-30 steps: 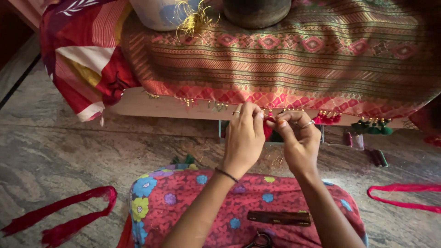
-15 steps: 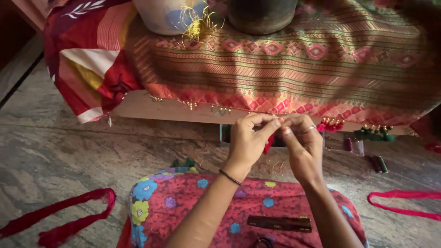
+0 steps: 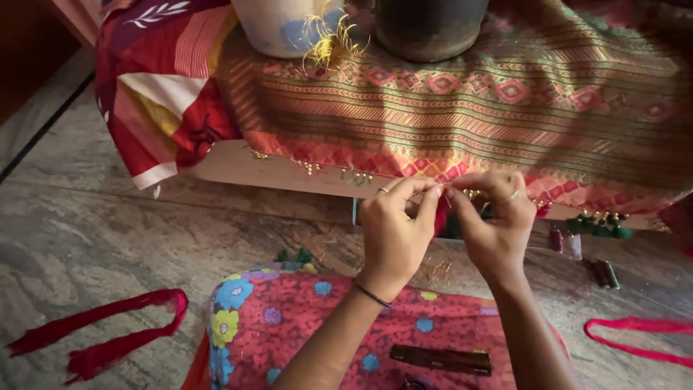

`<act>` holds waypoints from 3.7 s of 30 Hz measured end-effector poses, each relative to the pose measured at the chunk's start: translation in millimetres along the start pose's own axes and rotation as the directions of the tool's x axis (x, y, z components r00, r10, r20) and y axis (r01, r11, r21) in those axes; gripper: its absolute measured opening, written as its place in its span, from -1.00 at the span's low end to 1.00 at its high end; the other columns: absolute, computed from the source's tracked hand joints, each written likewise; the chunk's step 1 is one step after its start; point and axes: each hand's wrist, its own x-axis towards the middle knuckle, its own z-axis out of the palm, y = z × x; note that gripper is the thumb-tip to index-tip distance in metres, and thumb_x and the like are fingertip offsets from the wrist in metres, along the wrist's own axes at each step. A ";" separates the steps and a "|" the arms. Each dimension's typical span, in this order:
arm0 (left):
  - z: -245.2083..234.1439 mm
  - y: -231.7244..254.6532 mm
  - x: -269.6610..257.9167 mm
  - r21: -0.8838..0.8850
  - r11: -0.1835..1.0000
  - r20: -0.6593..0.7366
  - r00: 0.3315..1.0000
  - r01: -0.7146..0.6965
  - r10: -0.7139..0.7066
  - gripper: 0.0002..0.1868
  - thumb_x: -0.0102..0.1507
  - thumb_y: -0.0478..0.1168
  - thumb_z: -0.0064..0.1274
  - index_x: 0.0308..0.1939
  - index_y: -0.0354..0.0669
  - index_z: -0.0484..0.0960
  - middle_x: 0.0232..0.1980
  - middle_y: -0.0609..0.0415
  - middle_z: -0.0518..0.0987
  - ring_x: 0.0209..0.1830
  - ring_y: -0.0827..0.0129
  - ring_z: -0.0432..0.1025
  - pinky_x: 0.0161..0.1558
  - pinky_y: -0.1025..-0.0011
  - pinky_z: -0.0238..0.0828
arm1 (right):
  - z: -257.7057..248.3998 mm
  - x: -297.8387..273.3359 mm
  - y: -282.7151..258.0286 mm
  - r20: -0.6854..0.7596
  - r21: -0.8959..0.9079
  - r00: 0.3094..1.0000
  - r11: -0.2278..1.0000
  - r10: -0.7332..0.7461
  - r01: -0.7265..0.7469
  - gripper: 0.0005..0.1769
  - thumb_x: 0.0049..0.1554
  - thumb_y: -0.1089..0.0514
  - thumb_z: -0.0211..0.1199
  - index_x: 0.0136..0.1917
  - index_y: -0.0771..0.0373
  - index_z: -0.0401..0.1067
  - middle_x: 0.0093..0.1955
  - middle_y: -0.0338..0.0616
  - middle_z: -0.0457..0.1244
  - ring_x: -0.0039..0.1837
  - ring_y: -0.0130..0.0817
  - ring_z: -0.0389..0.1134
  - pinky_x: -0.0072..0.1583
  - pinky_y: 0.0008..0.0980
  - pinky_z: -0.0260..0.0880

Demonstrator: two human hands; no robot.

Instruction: Attaching decorative tassels to the border of a saree.

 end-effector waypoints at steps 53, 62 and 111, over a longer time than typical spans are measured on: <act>-5.5 0.1 -4.9 0.139 0.954 -0.092 0.955 -0.267 0.281 -0.92 0.29 -0.32 0.22 -0.20 -0.27 0.68 -0.17 0.01 0.65 -0.31 0.30 0.60 -0.26 0.41 0.53 | 3.6 10.7 -43.9 0.140 -0.560 0.946 0.765 -0.292 0.319 -0.77 0.03 0.34 0.44 -0.01 0.18 0.60 -0.11 -0.20 0.41 0.03 -0.25 0.32 0.09 -0.29 0.34; -13.3 4.9 1.0 0.455 0.676 0.114 0.791 -0.579 0.601 -0.90 0.28 -0.37 0.19 -0.14 -0.23 0.60 0.09 0.02 0.55 -0.07 0.13 0.57 -0.06 0.27 0.53 | -1.3 15.5 -33.0 0.256 -0.585 0.931 0.725 -0.261 0.364 -0.84 0.05 0.36 0.37 -0.06 0.24 0.52 -0.07 -0.16 0.37 0.11 -0.08 0.29 0.16 -0.18 0.32; -7.9 -50.1 27.1 -0.679 0.642 0.532 0.841 0.356 0.097 -0.63 0.51 0.01 -0.21 -0.32 -0.08 0.39 0.02 0.15 0.69 -0.43 0.60 0.44 -0.43 0.63 0.24 | 0.9 8.1 17.1 0.343 0.696 0.820 0.462 0.459 -0.549 -0.95 0.25 0.26 0.10 0.01 0.22 0.34 -0.08 0.02 0.35 -0.15 -0.17 0.33 -0.05 -0.17 0.33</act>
